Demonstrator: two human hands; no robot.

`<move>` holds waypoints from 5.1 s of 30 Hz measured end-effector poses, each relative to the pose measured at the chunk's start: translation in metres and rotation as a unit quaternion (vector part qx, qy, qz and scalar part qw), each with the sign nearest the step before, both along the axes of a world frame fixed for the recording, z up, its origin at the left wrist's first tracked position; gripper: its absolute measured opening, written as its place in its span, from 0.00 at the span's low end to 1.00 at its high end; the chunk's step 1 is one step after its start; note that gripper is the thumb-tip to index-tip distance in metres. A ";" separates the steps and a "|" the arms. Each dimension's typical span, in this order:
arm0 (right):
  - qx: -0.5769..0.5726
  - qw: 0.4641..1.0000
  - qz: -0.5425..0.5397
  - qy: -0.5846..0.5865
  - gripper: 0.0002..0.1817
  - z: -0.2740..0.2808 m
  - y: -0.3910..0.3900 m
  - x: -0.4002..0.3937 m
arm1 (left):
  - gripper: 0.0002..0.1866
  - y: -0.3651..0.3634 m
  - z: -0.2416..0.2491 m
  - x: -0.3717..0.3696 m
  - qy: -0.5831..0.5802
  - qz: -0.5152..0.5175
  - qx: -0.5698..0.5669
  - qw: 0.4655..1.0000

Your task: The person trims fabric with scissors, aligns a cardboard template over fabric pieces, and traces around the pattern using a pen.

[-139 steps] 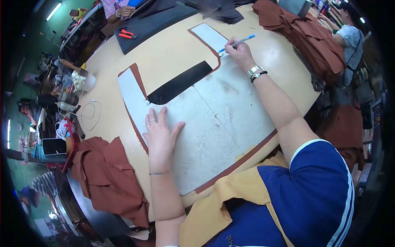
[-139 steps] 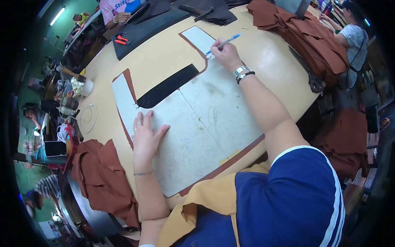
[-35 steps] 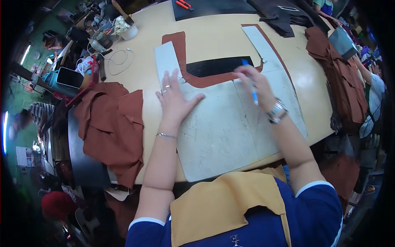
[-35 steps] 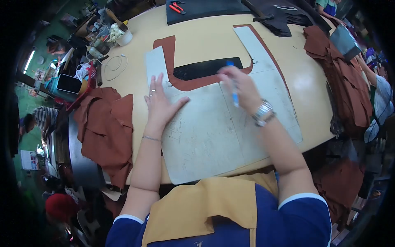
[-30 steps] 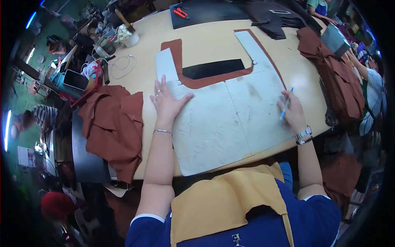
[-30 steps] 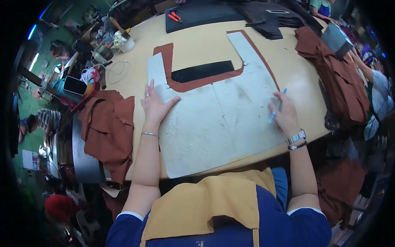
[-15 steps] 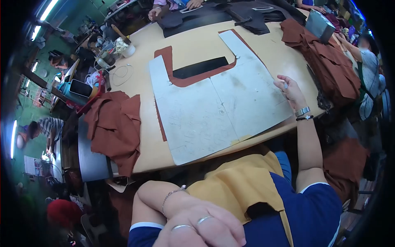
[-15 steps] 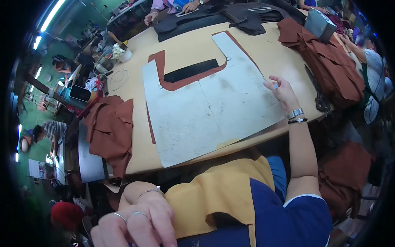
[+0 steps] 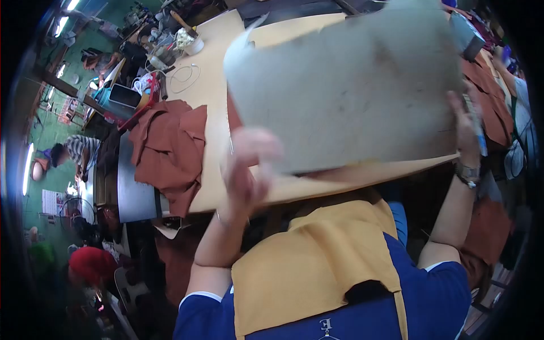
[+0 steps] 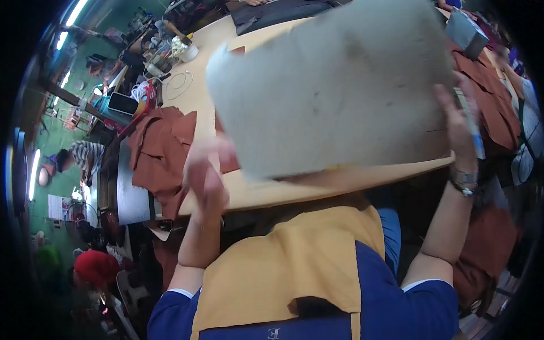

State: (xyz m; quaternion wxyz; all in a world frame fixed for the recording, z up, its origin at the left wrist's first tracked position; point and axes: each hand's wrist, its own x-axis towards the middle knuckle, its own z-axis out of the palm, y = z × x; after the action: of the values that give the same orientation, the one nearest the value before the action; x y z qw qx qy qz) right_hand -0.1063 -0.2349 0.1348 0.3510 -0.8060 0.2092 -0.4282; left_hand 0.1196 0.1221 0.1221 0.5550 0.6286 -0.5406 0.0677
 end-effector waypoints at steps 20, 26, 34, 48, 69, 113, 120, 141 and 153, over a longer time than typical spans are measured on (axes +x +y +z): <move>-0.107 0.983 -0.143 0.050 0.24 -0.134 -0.076 0.012 | 0.18 -0.022 -0.160 0.154 0.471 0.199 -0.054 0.857; -0.124 0.969 0.038 0.211 0.22 -0.164 -0.017 0.077 | 0.20 0.106 -0.087 0.180 0.448 0.235 -0.026 0.862; -0.131 0.958 0.066 0.245 0.23 -0.178 -0.029 0.080 | 0.22 0.470 0.051 0.094 0.191 0.663 -0.113 0.715; -0.185 0.947 0.068 0.255 0.24 -0.180 -0.034 0.080 | 0.25 0.546 0.133 0.129 0.217 0.661 -0.296 0.655; -0.179 0.953 0.066 0.235 0.21 -0.176 -0.026 0.077 | 0.29 0.601 -0.240 -0.214 0.403 0.876 0.062 0.257; -0.129 0.981 -0.028 0.144 0.19 -0.155 0.003 0.074 | 0.09 -0.020 0.021 0.134 0.091 0.184 0.073 0.976; 0.105 0.991 -0.075 0.030 0.20 -0.160 -0.011 0.072 | 0.39 -0.040 -0.100 -0.006 -0.137 0.036 0.293 0.946; -0.276 0.940 0.177 0.095 0.16 -0.076 0.111 0.086 | 0.06 -0.019 -0.116 0.013 -0.156 0.136 0.208 0.956; -0.348 0.934 0.032 -0.074 0.11 0.063 0.060 0.036 | 0.06 0.044 0.098 0.018 -0.119 0.084 0.176 0.974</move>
State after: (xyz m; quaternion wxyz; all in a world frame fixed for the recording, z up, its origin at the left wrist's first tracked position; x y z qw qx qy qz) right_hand -0.0701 -0.1754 0.1983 0.0762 -0.8498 -0.0057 -0.5215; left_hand 0.1379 0.1660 0.2203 0.3600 0.7471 -0.5511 0.0921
